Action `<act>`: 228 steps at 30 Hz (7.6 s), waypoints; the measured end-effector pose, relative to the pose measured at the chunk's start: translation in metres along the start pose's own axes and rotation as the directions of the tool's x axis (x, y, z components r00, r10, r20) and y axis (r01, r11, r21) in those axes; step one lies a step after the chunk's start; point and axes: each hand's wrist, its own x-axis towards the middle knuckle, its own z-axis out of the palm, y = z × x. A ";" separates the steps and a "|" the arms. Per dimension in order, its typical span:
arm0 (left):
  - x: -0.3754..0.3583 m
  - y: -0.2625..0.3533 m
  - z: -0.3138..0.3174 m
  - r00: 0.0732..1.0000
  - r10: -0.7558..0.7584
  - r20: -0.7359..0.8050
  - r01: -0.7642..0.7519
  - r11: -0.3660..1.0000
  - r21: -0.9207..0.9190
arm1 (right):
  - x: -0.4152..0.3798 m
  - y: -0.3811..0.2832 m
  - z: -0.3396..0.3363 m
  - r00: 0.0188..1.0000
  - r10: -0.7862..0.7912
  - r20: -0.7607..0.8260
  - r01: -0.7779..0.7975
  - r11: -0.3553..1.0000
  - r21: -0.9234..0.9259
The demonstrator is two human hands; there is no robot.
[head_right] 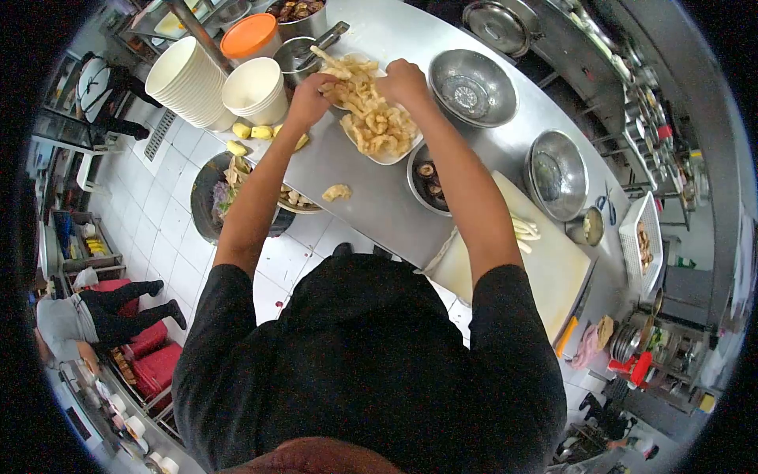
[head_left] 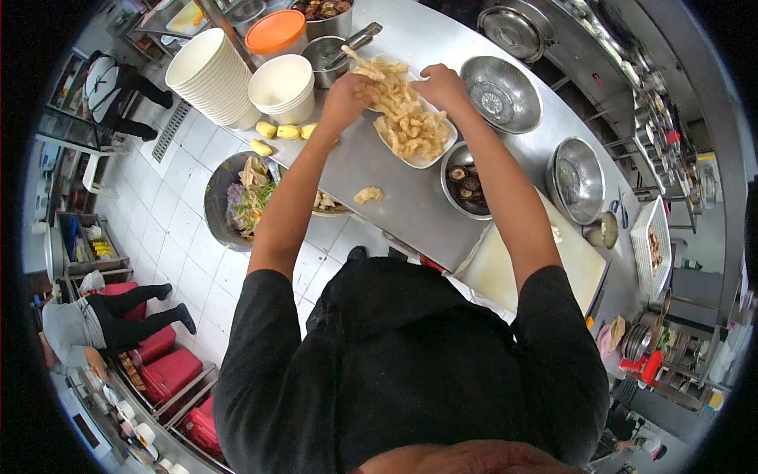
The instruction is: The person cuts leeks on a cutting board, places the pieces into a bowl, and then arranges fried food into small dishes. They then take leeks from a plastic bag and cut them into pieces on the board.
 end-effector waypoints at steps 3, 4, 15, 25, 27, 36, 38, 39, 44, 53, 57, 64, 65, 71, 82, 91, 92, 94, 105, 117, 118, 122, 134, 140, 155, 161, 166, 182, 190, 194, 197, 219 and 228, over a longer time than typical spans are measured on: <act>-0.015 0.001 0.002 0.972 0.234 0.008 -0.227 0.934 0.277 | 0.061 0.024 0.049 0.995 -0.027 -0.098 0.009 0.984 -0.178; -0.018 0.009 0.003 0.996 0.049 0.072 -0.064 0.974 0.216 | 0.070 0.026 0.050 0.997 0.071 0.030 -0.071 0.997 -0.003; -0.012 0.033 0.033 0.818 -0.569 0.076 0.569 0.822 0.029 | 0.080 0.061 0.042 0.983 0.157 0.095 -0.184 0.833 0.522; -0.019 0.031 0.046 0.780 -0.621 -0.081 0.606 0.781 -0.153 | 0.086 0.050 0.057 0.990 0.134 -0.034 -0.079 0.749 0.658; -0.021 0.033 0.048 0.768 -0.623 -0.149 0.600 0.781 -0.174 | 0.091 0.060 0.068 0.987 0.100 -0.125 -0.034 0.893 0.448; 0.005 0.019 0.047 0.845 -0.495 -0.205 0.400 0.837 -0.373 | 0.067 0.045 0.053 0.991 0.026 -0.130 -0.004 0.985 0.170; 0.006 0.023 0.044 0.873 -0.424 -0.240 0.367 0.896 -0.248 | 0.070 0.046 0.051 0.982 0.084 -0.166 -0.036 0.960 0.276; 0.005 0.026 0.043 0.891 -0.366 -0.267 0.337 0.929 -0.151 | 0.077 0.049 0.053 0.973 0.116 -0.199 -0.043 0.940 0.340; -0.010 0.041 0.035 0.949 -0.232 -0.215 0.247 0.968 0.046 | 0.078 0.051 0.053 0.895 0.096 -0.435 0.105 0.904 0.415; -0.023 0.024 0.037 0.984 0.086 -0.154 -0.068 0.991 0.118 | 0.086 0.028 0.055 0.803 0.090 -0.589 0.292 0.802 0.521; -0.024 0.026 0.031 0.985 0.043 -0.168 -0.026 0.994 0.105 | 0.086 0.016 0.058 0.811 0.086 -0.579 0.295 0.795 0.531; -0.030 0.010 0.021 0.974 0.002 -0.225 0.027 0.992 0.126 | 0.076 0.028 0.057 0.954 -0.095 -0.284 0.184 0.934 0.307; -0.031 0.007 0.021 0.975 -0.010 -0.222 0.037 0.992 0.117 | 0.075 0.034 0.054 0.955 -0.090 -0.283 0.181 0.933 0.312; -0.025 0.004 0.025 0.971 -0.040 -0.234 0.072 0.989 0.129 | 0.052 0.050 0.036 0.985 -0.003 -0.171 0.043 0.973 0.227; 0.005 0.034 0.015 0.968 0.205 -0.144 -0.193 0.977 0.095 | -0.042 0.046 0.011 0.974 -0.181 -0.135 0.205 0.960 0.193; -0.014 0.039 0.029 0.889 -0.431 0.153 0.413 0.900 0.136 | -0.025 0.025 0.029 0.973 -0.221 0.072 0.214 0.972 0.097; -0.015 0.038 0.034 0.895 -0.422 0.147 0.416 0.907 0.074 | -0.021 0.026 0.029 0.975 -0.213 0.058 0.203 0.969 0.144; -0.018 0.035 0.039 0.879 -0.442 0.177 0.450 0.893 -0.005 | -0.021 0.029 0.031 0.979 -0.199 0.047 0.182 0.954 0.238; -0.012 0.052 0.028 0.935 -0.292 0.201 0.276 0.955 0.105 | -0.016 0.054 0.001 0.967 0.216 0.136 -0.255 0.837 0.485; -0.166 0.067 -0.019 0.970 -0.107 0.218 0.087 0.991 0.101 | -0.007 0.044 0.026 0.997 0.052 0.057 -0.053 0.998 0.016; -0.177 0.068 -0.014 0.980 -0.047 0.192 0.020 0.990 0.139 | -0.002 0.044 0.032 0.995 0.052 0.087 -0.054 0.998 0.026; -0.193 0.062 0.005 0.982 -0.066 0.176 0.052 0.995 0.081 | 0.002 0.041 0.036 0.995 -0.019 0.101 0.013 0.998 0.059; -0.191 0.041 0.003 0.877 -0.451 0.168 0.480 0.810 -0.337 | -0.096 0.059 0.006 0.976 0.032 -0.216 0.039 0.947 0.318; -0.116 0.081 -0.028 0.925 -0.376 0.048 0.360 0.833 -0.420 | -0.183 0.007 0.094 0.990 -0.138 -0.013 0.138 0.979 0.147; -0.025 0.048 0.049 0.962 -0.258 0.094 0.268 0.956 -0.121 | -0.196 -0.006 0.139 0.963 -0.055 -0.264 0.109 0.975 0.192; -0.046 0.046 0.043 0.952 -0.304 0.041 0.305 0.928 -0.215 | -0.230 0.008 0.063 0.921 0.181 -0.346 -0.027 0.914 0.405; -0.058 -0.001 0.067 0.872 -0.483 0.080 0.472 0.785 -0.401 | -0.156 0.048 0.045 0.847 0.141 -0.512 -0.068 0.985 0.160; -0.108 0.045 0.042 0.772 -0.597 0.217 0.623 0.644 -0.444 | -0.099 0.075 0.038 0.989 0.023 -0.145 -0.019 0.999 0.025; -0.141 0.046 0.013 0.776 -0.622 0.108 0.584 0.643 -0.495 | -0.108 0.035 -0.013 0.993 0.076 -0.095 -0.068 0.994 0.082; -0.086 0.049 -0.025 0.948 -0.149 -0.283 0.160 0.987 0.017 | -0.109 0.017 -0.026 0.984 0.019 -0.180 0.008 0.989 0.147; -0.007 0.036 -0.043 0.954 0.171 -0.246 -0.079 0.936 0.344 | -0.114 0.011 -0.018 0.971 -0.044 -0.234 0.092 0.975 0.200; 0.091 0.034 -0.048 0.946 0.168 0.279 -0.322 0.616 0.719 | -0.138 0.087 0.022 0.963 0.107 -0.249 -0.022 0.948 0.318; 0.081 0.035 -0.033 0.973 0.224 -0.054 -0.157 0.817 0.555 | -0.123 0.078 0.030 0.969 0.096 -0.229 -0.003 0.928 0.373</act>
